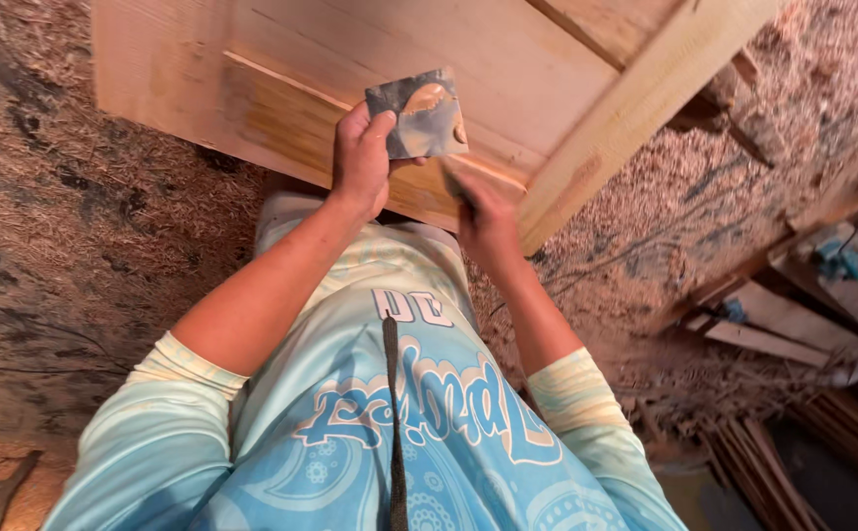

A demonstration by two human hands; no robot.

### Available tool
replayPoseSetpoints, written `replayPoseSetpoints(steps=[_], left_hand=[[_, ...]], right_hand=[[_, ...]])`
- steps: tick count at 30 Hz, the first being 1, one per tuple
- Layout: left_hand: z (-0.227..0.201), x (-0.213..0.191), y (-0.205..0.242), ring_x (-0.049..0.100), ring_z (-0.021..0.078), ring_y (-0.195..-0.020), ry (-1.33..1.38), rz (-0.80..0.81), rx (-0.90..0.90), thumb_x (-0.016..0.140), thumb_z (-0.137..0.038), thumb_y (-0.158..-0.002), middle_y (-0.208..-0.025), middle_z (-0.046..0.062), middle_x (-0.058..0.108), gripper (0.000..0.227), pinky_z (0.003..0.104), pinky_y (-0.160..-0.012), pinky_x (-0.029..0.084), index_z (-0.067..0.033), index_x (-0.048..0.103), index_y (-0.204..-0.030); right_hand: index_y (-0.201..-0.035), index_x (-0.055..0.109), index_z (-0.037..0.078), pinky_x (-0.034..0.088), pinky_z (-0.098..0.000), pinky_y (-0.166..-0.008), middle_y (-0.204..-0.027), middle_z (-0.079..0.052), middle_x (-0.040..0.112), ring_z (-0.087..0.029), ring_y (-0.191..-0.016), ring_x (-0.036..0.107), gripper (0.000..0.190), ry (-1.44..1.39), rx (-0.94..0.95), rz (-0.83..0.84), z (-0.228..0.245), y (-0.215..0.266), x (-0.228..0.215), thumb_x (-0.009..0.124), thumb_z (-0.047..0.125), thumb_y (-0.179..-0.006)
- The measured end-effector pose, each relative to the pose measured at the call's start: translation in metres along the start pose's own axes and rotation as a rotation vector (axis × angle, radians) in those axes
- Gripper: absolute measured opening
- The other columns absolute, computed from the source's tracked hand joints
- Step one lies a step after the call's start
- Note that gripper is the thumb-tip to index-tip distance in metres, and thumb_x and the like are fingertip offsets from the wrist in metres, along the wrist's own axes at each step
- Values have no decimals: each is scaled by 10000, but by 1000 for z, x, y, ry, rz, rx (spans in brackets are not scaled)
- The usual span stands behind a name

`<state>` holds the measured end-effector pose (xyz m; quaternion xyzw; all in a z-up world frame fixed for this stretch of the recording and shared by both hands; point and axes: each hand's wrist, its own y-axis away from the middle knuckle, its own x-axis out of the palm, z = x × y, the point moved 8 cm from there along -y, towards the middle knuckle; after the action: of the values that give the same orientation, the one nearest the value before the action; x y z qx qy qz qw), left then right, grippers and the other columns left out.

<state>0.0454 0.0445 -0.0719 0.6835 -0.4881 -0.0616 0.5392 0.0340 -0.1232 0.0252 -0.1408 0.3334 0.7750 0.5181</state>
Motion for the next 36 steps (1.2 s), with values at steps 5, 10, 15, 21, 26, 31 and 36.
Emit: replayPoseSetpoints(steps=[5, 10, 15, 21, 26, 31, 36], left_hand=[[-14, -8, 7, 724, 193, -753, -61, -13, 136, 454, -72, -1030, -977, 100, 726, 233, 353, -613, 651, 24, 647, -1121], [-21, -21, 7, 727, 167, -779, 16, -70, 158, 460, -65, -1013, -973, 76, 713, 222, 352, -610, 663, 18, 641, -1111], [-46, -47, 10, 709, 180, -711, -31, -16, 214, 457, -46, -1031, -932, 85, 723, 219, 346, -605, 637, 28, 656, -1087], [-87, -80, 23, 701, 177, -597, -502, 11, 326, 493, -53, -1013, -789, 94, 690, 182, 320, -563, 586, 26, 652, -1055], [-115, -128, 27, 714, 194, -589, -447, -96, 339, 490, -67, -1013, -787, 102, 704, 153, 325, -531, 587, 17, 619, -1017], [-169, -212, 33, 714, 216, -642, -147, -279, 473, 469, -52, -1015, -899, 113, 709, 136, 354, -513, 632, 29, 574, -1045], [-195, -264, 49, 704, 210, -714, -66, -267, 519, 451, -51, -1064, -976, 128, 701, 160, 360, -572, 628, 33, 584, -1090]], right_hand=[[-1202, 695, -19, 550, -354, -775, -926, -205, 710, -297, -823, 663, 221, -156, 193, -304, -23, 5, -23, 646, -61, -991], [-1218, 668, -16, 555, -353, -838, -1005, -216, 702, -293, -915, 723, 310, 7, -13, -50, 5, -2, 26, 650, -58, -912], [-1332, 634, 6, 556, -356, -977, -1187, -210, 715, -328, -1098, 714, 424, -89, -43, -82, 17, -33, 13, 546, -93, -929], [-1280, 698, 118, 575, -405, -975, -1307, -109, 708, -335, -1177, 691, 464, 298, -313, 299, 106, -79, 17, 607, -91, -876], [-1286, 720, 149, 590, -420, -922, -1276, -64, 716, -288, -1138, 693, 588, 388, -408, 571, 159, -88, 62, 597, -71, -755], [-1306, 711, 182, 586, -437, -870, -1309, -60, 715, -297, -1084, 692, 492, 458, -259, 440, 166, -116, 108, 607, -45, -883], [-1357, 664, 123, 583, -432, -910, -1377, -88, 667, -312, -1231, 646, 537, 563, -341, 204, 167, -149, 175, 583, -50, -855]])
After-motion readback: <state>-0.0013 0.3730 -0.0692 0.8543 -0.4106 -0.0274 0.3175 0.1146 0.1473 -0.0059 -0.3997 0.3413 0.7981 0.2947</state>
